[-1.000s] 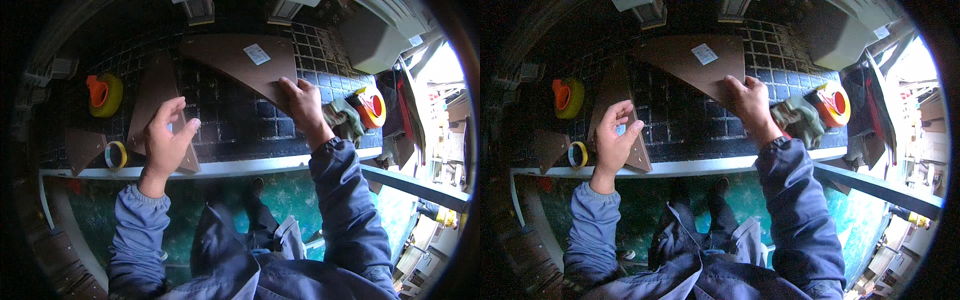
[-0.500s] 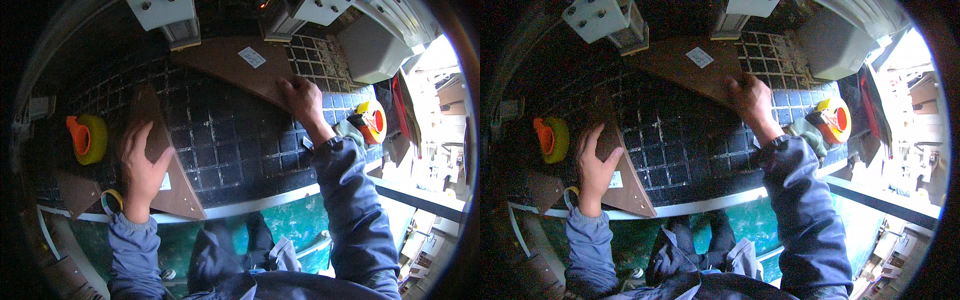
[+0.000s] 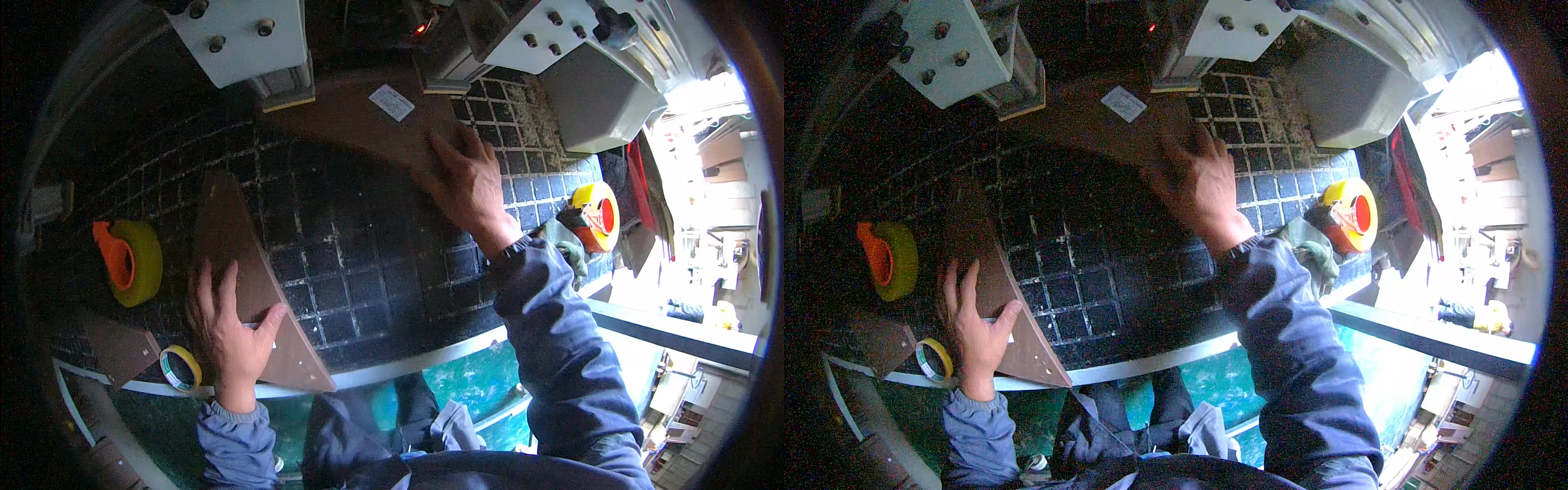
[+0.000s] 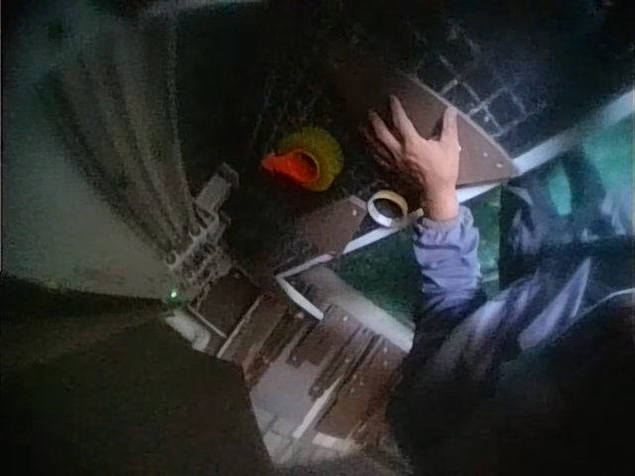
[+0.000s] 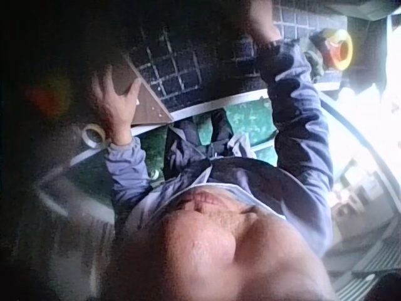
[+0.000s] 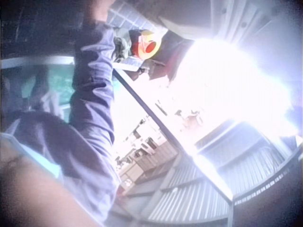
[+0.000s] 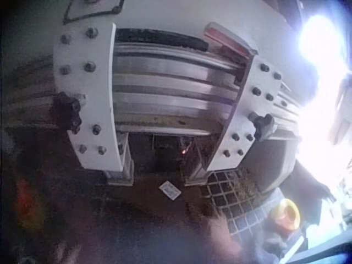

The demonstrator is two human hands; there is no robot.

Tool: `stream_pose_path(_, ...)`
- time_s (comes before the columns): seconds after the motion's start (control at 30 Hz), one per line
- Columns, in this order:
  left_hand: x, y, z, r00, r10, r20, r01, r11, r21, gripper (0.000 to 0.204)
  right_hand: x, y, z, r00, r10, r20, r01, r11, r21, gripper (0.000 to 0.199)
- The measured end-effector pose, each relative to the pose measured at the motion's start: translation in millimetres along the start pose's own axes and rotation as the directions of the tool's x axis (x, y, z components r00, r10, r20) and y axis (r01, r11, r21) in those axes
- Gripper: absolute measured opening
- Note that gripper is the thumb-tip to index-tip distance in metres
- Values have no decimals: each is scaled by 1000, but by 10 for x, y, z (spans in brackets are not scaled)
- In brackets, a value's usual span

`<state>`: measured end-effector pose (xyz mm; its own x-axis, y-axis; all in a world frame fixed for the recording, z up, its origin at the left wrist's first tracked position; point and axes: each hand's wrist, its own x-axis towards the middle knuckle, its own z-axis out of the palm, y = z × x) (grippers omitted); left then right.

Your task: The person handles triangular wooden panels, inserts small yellow plastic plugs into pre-drilled holes, and uses a utility knife and screwdriver to clean and adjust the holes. The person repeatedly picks up, inspects, and places the panels on a workbench in a workshop setting.

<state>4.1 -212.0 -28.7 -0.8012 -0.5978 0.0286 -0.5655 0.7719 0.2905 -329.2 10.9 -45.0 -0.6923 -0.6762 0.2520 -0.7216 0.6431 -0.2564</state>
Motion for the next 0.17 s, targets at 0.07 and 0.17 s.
stream_pose_path(0.07, 5, -16, 4, 1000, 10, -1, -10, 1000, 9, 91, 142, 28, 74, 998, -46, -45, 46, 999, -6, 63)
stream_pose_path(0.17, 23, -40, -3, 1000, 28, 2, -28, 999, 18, 91, 292, 78, 112, 996, -76, -46, 76, 997, 9, 64)
